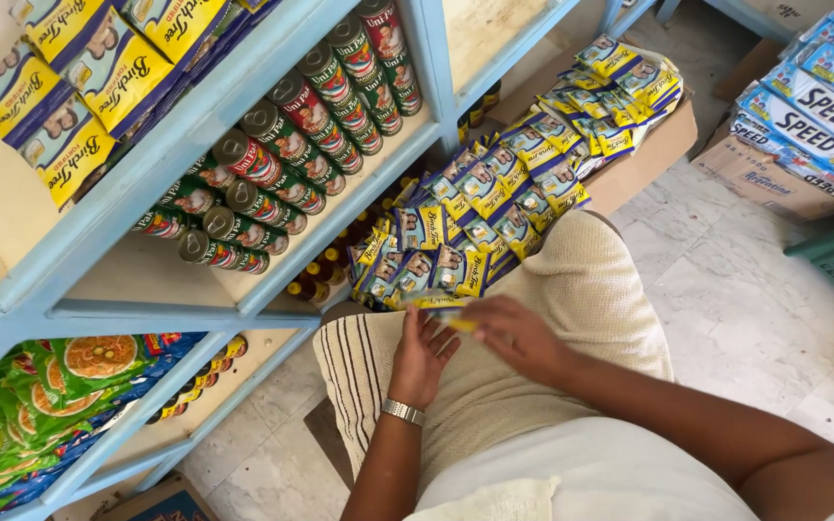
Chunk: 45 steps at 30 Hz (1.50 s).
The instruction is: The person sits on the floor in front of a blue shelving unit and repeatedly picks up yellow and blue packets from a cardboard box. They place the packets onto the shelf, arranging them in neat rows alongside other products.
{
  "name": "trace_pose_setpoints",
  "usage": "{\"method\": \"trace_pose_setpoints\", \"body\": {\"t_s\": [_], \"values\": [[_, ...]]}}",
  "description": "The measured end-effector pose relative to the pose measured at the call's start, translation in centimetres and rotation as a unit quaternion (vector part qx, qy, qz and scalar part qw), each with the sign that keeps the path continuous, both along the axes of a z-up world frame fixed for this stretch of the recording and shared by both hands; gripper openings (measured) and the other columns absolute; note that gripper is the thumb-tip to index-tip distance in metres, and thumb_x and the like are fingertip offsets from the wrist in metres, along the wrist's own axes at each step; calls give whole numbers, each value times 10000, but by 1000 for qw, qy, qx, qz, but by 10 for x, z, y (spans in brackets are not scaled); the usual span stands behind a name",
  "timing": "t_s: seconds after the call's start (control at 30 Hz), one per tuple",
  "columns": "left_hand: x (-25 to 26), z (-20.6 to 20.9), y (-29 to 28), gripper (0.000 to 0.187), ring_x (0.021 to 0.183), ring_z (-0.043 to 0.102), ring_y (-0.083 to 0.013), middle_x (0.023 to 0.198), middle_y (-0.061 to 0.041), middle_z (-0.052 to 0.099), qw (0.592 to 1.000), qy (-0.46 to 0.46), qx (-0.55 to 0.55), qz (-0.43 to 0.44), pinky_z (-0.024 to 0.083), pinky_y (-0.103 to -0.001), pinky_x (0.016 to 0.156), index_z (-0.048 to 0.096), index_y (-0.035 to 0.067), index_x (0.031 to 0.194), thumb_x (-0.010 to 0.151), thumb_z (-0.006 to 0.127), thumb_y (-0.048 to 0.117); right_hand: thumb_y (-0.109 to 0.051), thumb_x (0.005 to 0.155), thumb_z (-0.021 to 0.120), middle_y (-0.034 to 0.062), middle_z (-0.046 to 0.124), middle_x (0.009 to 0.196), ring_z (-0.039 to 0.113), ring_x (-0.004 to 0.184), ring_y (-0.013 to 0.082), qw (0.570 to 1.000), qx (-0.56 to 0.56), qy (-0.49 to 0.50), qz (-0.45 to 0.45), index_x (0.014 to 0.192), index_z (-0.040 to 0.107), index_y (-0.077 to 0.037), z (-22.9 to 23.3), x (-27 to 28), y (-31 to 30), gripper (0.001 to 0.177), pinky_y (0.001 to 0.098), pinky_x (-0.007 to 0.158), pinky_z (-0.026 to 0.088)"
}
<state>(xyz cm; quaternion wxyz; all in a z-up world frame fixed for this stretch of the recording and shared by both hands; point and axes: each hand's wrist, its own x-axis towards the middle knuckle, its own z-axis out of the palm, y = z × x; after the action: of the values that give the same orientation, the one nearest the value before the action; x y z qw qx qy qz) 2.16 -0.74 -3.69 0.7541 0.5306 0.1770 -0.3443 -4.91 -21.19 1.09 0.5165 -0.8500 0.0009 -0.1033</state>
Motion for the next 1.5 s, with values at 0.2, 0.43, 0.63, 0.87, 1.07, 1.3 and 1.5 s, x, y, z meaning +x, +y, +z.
{"method": "trace_pose_setpoints", "body": {"t_s": [0.2, 0.43, 0.63, 0.87, 1.07, 1.3, 1.5], "values": [[-1, 8, 7, 412, 1042, 668, -202, 1162, -78, 685, 996, 16, -58, 64, 546, -379, 881, 563, 91, 1340, 1016, 557, 346, -152, 906, 750, 89, 621, 1372, 530, 1326, 313, 976, -9, -45, 214, 1284, 708, -146, 14, -23, 19, 380, 431, 1113, 449], [-4, 27, 12, 329, 1003, 694, -161, 1156, -60, 716, 991, -56, -35, 113, 554, -318, 834, 600, 74, 1300, 1018, 584, 243, -202, 798, 852, 114, 478, 1459, 404, 1372, 350, 953, -35, -37, 298, 1251, 704, -149, 26, -12, 24, 479, 469, 1115, 386], [-12, 51, 10, 327, 1031, 695, -135, 1191, -60, 713, 984, -146, -45, 89, 569, -292, 861, 602, 63, 1303, 1016, 585, 218, -214, 872, 800, 108, 469, 1452, 475, 1336, 285, 988, 44, 1, 146, 1401, 569, -139, 13, 9, 23, 581, 428, 1062, 472], [-21, 50, 11, 341, 1006, 716, -143, 1169, -74, 730, 964, -253, -13, -76, 608, -322, 841, 599, 26, 1315, 1031, 580, 215, -189, 946, 731, 46, 613, 1192, 644, 1106, 151, 948, 285, 81, 112, 1343, 523, -82, -10, 29, -1, 461, 320, 954, 555], [-26, 94, 4, 413, 1017, 683, -90, 1138, -15, 702, 934, -350, 31, -58, 577, -275, 863, 574, 56, 1313, 939, 711, 167, -91, 894, 762, 26, 697, 1076, 664, 1020, 126, 959, 257, 66, 104, 1152, 655, -52, 18, 20, 4, 283, 309, 871, 561], [-28, 82, 14, 248, 958, 694, -123, 1042, -61, 741, 902, -427, 54, -22, 575, -285, 842, 722, -18, 1123, 961, 788, 156, -57, 899, 788, 69, 682, 1125, 655, 1075, 157, 945, 283, 30, 163, 1214, 654, -38, 53, 26, 11, 343, 323, 933, 538], [-13, 126, 14, 325, 997, 668, -93, 1116, -34, 740, 935, -328, -77, 113, 540, -266, 883, 658, 38, 1232, 973, 688, 233, -126, 820, 859, 36, 734, 1203, 682, 1128, 147, 961, 59, 122, 240, 1316, 582, -57, 40, 24, 19, 572, 322, 989, 521]]}}
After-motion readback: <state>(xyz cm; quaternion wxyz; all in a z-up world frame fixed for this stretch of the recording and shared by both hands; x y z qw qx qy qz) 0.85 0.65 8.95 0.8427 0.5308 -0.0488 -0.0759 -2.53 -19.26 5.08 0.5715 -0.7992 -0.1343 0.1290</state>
